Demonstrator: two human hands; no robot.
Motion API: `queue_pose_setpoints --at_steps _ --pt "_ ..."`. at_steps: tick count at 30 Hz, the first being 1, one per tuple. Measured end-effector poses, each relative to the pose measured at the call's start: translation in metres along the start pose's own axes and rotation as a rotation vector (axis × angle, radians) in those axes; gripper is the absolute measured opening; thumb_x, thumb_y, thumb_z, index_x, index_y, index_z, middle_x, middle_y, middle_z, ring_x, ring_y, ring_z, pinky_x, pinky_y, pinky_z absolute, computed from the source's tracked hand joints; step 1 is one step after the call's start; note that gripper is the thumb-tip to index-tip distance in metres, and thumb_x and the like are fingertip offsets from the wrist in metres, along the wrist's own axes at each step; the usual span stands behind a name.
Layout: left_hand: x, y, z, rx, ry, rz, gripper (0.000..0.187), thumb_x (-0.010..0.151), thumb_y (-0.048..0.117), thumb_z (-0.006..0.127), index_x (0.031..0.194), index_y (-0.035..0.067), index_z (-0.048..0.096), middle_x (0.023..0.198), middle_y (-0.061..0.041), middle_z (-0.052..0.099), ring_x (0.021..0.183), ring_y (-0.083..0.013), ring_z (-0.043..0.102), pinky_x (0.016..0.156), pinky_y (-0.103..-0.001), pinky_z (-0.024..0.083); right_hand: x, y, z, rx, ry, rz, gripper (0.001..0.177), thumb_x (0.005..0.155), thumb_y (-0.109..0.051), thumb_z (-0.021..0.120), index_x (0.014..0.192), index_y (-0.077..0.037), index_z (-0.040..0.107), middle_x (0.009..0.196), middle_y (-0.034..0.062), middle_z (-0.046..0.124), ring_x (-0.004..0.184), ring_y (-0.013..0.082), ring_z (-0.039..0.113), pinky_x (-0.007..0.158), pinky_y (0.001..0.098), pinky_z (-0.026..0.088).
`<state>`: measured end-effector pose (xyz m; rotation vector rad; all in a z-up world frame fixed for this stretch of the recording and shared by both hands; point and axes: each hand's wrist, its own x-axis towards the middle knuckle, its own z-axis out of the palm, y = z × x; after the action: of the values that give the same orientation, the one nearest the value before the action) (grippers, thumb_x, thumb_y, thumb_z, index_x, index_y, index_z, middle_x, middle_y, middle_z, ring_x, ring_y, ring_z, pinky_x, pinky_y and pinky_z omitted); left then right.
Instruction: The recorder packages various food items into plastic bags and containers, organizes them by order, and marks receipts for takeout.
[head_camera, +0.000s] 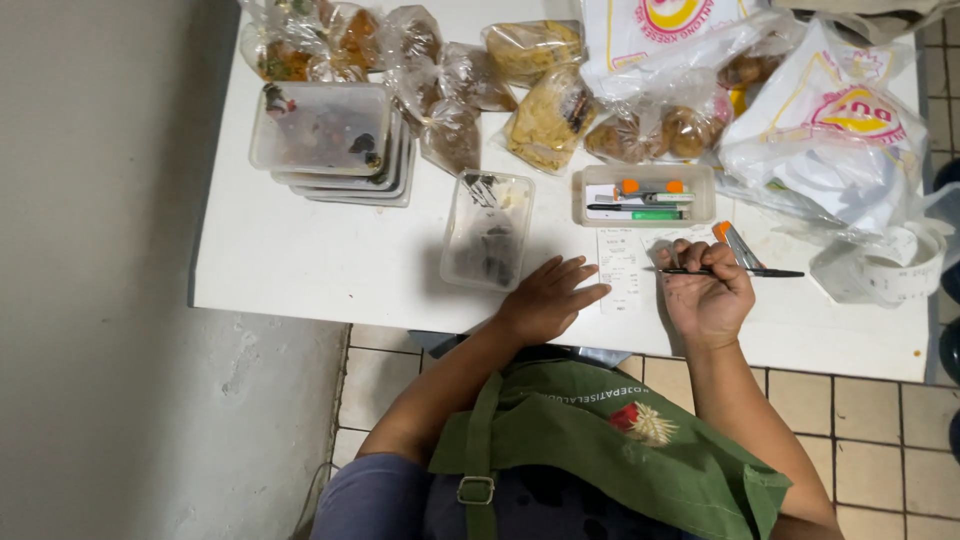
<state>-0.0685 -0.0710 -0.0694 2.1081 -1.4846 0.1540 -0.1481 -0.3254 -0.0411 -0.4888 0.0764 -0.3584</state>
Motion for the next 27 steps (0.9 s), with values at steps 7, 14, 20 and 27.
queue_pose_setpoints --at_steps 7,14,20,27 --pt "-0.022 0.016 -0.041 -0.224 0.131 -0.097 0.053 0.088 0.0 0.062 0.14 0.011 0.063 0.147 -0.014 0.053 0.134 -0.0313 0.056 0.107 -0.042 0.055 0.04 -0.015 0.018 -0.609 0.129 0.043 0.013 0.096 -0.003 0.052 0.098 -0.004 0.064 0.09 0.0084 0.062 0.078 0.0218 0.053 0.074 0.0322 0.043" --pt "-0.02 0.002 -0.111 0.377 0.496 -0.657 0.059 0.083 0.023 0.073 0.137 0.007 0.056 0.132 -0.022 0.06 0.12 -0.042 0.059 0.099 -0.053 0.049 0.106 -0.019 0.071 -1.503 0.193 -0.02 0.022 0.098 -0.013 0.069 0.118 -0.004 0.07 0.096 0.0064 0.072 0.087 0.0176 0.066 0.075 0.0271 0.049" --pt "-0.038 -0.027 -0.099 -0.19 0.326 -1.16 0.08 0.085 0.037 0.08 0.148 0.001 0.045 0.128 -0.028 0.059 0.116 -0.0454 0.06 0.096 -0.049 0.051 0.156 -0.038 0.085 -2.055 0.268 -0.267 0.074 0.072 -0.02 0.091 0.14 -0.008 0.063 0.129 0.025 0.059 0.102 0.0435 0.066 0.083 0.048 0.054" --pt "-0.063 -0.057 -0.072 -0.115 0.441 -1.152 0.046 0.075 0.025 0.089 0.104 -0.001 0.064 0.101 -0.018 0.064 0.094 -0.0343 0.063 0.081 -0.045 0.053 0.165 -0.059 0.063 -2.1 0.098 -0.192 0.071 0.076 -0.026 0.094 0.139 -0.011 0.066 0.118 0.0195 0.073 0.102 0.0401 0.071 0.084 0.0473 0.054"
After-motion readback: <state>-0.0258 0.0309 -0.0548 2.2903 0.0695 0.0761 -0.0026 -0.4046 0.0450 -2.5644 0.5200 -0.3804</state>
